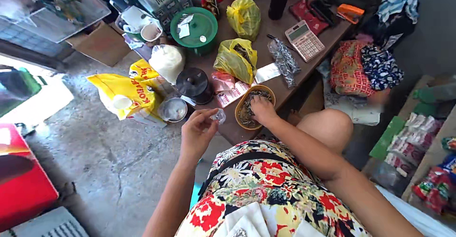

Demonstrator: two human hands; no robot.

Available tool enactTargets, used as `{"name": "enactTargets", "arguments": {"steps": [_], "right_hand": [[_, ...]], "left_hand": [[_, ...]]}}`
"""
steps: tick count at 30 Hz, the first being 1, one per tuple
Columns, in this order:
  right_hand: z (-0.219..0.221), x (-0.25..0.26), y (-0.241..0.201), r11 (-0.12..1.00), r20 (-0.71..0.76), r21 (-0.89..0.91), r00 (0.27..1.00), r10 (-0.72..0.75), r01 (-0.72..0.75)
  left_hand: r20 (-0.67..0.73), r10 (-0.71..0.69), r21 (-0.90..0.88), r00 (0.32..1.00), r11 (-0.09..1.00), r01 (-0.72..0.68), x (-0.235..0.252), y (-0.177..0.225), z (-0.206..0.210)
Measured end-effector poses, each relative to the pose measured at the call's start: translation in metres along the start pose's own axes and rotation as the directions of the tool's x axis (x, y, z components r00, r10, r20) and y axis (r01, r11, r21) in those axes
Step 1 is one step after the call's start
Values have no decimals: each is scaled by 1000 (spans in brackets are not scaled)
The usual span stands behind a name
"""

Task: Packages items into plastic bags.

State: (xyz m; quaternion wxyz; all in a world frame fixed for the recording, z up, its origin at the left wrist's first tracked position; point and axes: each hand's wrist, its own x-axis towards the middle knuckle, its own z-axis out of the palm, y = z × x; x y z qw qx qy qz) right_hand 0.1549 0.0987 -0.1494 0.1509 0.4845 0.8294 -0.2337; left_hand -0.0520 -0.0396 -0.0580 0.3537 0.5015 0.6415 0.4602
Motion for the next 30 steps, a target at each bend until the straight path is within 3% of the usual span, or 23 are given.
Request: {"name": "enactTargets", "arguments": {"steps": [6,8,10,20,23,30], "right_hand": [[-15,6,24,949,-85,285,990,-112,132],[-15,7,29,963,-130,248,989,-74,104],[-9,6,26,986,-78,154,995,-55,67],[-5,-2,8,987,26,28,987,-159,158],[-2,-3,9,980,-28,-4,980,-197,196],[-22,-21,24,948,-220,274,970,-100,160]], "left_hand": [[44,-38,-54,998,998,40,2,-7,13],[56,-58,-63,997,996,62,3,-7,14],[73,-76,-63,994,995,80,3,-6,17],[178,-85,49,980,996,77,12,-12,39],[244,-132,92,961,989,112,21,-16,51],[272,-147,152,951,982,108,38,-24,69]]}}
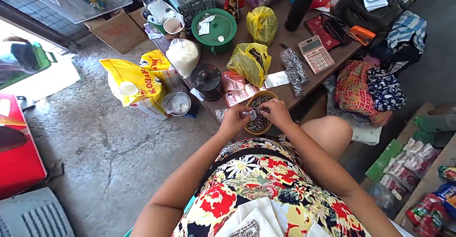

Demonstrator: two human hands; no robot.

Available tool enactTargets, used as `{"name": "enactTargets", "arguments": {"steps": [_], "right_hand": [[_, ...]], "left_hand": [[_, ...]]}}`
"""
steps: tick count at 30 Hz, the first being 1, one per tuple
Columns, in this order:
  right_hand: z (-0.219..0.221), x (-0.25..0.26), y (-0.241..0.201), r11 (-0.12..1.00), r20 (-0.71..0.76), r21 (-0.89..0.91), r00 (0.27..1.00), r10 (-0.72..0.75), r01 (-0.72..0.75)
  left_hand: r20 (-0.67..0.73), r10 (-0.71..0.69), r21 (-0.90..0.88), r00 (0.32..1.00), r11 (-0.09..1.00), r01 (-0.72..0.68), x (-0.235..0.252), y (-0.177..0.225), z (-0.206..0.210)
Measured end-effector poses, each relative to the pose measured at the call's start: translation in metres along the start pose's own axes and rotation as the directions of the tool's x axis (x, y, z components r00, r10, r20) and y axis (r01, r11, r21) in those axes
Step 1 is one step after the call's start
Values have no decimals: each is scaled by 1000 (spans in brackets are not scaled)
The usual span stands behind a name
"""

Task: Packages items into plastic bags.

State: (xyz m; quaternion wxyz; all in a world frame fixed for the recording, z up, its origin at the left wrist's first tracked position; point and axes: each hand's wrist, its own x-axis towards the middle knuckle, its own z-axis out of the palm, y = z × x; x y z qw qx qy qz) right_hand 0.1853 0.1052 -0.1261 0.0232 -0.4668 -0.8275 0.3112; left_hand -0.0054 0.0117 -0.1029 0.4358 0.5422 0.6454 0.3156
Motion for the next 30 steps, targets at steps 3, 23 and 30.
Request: {"name": "enactTargets", "arguments": {"steps": [3,23,30], "right_hand": [[-10,-6,3,991,-1,127,999,50,-49],[-51,-16,-26,949,263,111,930,258,-295],[-40,-14,-34,964,262,54,935,237,-260]], "left_hand": [[-15,15,3,1000,1000,-15,6,0,4],[15,120,126,993,985,-121,8,16,31],[-7,97,70,995,993,-96,9,22,36]]}}
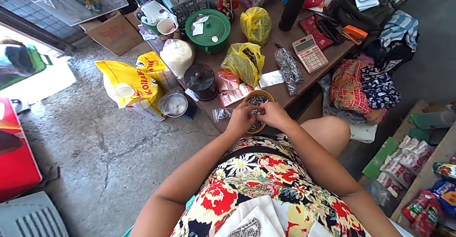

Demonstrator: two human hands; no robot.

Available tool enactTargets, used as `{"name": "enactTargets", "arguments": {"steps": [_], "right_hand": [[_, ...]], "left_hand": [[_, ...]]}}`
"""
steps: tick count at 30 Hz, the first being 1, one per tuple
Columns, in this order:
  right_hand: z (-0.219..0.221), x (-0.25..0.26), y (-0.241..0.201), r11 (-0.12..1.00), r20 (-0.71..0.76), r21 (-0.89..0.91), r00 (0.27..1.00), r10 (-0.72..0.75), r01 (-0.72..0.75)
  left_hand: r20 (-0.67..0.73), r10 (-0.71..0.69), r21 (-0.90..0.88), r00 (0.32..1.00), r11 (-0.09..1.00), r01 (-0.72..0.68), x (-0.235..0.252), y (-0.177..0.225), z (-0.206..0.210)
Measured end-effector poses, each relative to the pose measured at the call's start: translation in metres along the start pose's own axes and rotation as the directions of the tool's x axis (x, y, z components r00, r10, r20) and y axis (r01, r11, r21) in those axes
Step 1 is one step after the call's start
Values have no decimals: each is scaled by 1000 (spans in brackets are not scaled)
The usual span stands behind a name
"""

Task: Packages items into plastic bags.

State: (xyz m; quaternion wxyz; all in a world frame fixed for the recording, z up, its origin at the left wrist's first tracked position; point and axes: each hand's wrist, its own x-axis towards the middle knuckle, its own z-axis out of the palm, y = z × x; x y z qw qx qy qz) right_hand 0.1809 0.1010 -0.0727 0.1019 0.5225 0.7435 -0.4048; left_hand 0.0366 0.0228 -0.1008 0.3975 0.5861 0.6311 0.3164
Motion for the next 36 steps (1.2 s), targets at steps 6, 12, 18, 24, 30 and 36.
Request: {"name": "enactTargets", "arguments": {"steps": [6,12,18,24,30,36], "right_hand": [[1,-8,2,956,-199,221,969,-148,191],[8,-5,22,834,-348,26,787,-509,551],[6,1,17,627,-270,-404,568,-777,666],[-26,-19,-33,571,-341,-420,461,-819,705],[-16,-14,-52,512,-265,-490,439,-858,705],[4,-8,-51,434,-207,-562,387,-898,704]], "left_hand": [[-33,-27,-58,999,998,25,-1,-2,-5],[-90,-26,-155,996,988,12,-3,-1,-22],[-88,-18,-261,996,965,-6,-5,2,-44],[-322,105,-288,941,936,-203,-18,9,-82],[-368,25,-234,929,965,-119,-31,14,-91],[-22,-182,-418,983,895,157,-20,10,-92]]}}
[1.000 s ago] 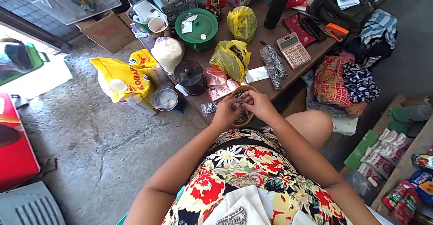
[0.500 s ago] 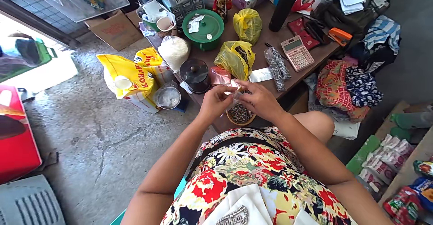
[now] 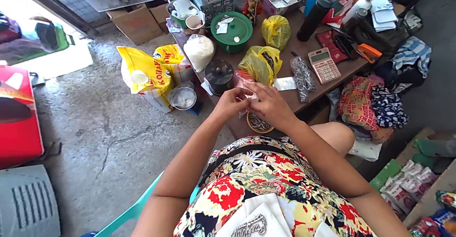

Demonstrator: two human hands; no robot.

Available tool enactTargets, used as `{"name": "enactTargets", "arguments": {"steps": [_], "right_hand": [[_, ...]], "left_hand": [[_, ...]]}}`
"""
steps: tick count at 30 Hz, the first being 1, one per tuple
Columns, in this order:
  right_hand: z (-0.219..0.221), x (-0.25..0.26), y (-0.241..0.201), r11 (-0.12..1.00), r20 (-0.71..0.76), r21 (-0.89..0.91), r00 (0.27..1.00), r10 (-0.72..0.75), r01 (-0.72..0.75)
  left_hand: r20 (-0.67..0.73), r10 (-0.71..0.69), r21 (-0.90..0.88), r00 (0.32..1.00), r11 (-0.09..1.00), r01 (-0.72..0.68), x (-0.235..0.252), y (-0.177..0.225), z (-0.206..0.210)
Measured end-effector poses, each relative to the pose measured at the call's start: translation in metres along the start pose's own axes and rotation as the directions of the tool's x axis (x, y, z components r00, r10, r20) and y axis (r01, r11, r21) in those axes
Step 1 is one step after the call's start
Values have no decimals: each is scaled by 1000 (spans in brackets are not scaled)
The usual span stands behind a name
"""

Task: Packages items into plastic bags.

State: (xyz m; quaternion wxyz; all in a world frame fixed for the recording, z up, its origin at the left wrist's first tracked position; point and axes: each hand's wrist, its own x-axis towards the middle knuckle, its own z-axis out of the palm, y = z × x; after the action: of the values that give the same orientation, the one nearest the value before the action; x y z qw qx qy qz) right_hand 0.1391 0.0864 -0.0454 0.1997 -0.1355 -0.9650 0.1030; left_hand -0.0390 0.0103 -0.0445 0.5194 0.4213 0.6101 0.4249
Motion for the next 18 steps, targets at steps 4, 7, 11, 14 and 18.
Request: {"name": "enactTargets", "arguments": {"steps": [4,7,11,14,18], "right_hand": [[3,-7,-4,999,55,20,998,39,-40],[5,-11,-9,994,75,-7,991,111,-111],[4,-14,-11,986,97,-50,982,160,-156],[7,-16,-14,989,116,-25,982,151,-149],[8,-18,-17,996,79,36,994,76,-79]], "left_hand": [[-41,196,167,980,968,-186,3,-11,-7],[-59,319,263,946,919,-293,1,-11,-10],[-50,414,485,909,805,-341,-8,-7,-3],[-68,402,563,913,771,-298,-11,-5,4],[-71,455,600,888,730,-326,-11,-6,11]]}}
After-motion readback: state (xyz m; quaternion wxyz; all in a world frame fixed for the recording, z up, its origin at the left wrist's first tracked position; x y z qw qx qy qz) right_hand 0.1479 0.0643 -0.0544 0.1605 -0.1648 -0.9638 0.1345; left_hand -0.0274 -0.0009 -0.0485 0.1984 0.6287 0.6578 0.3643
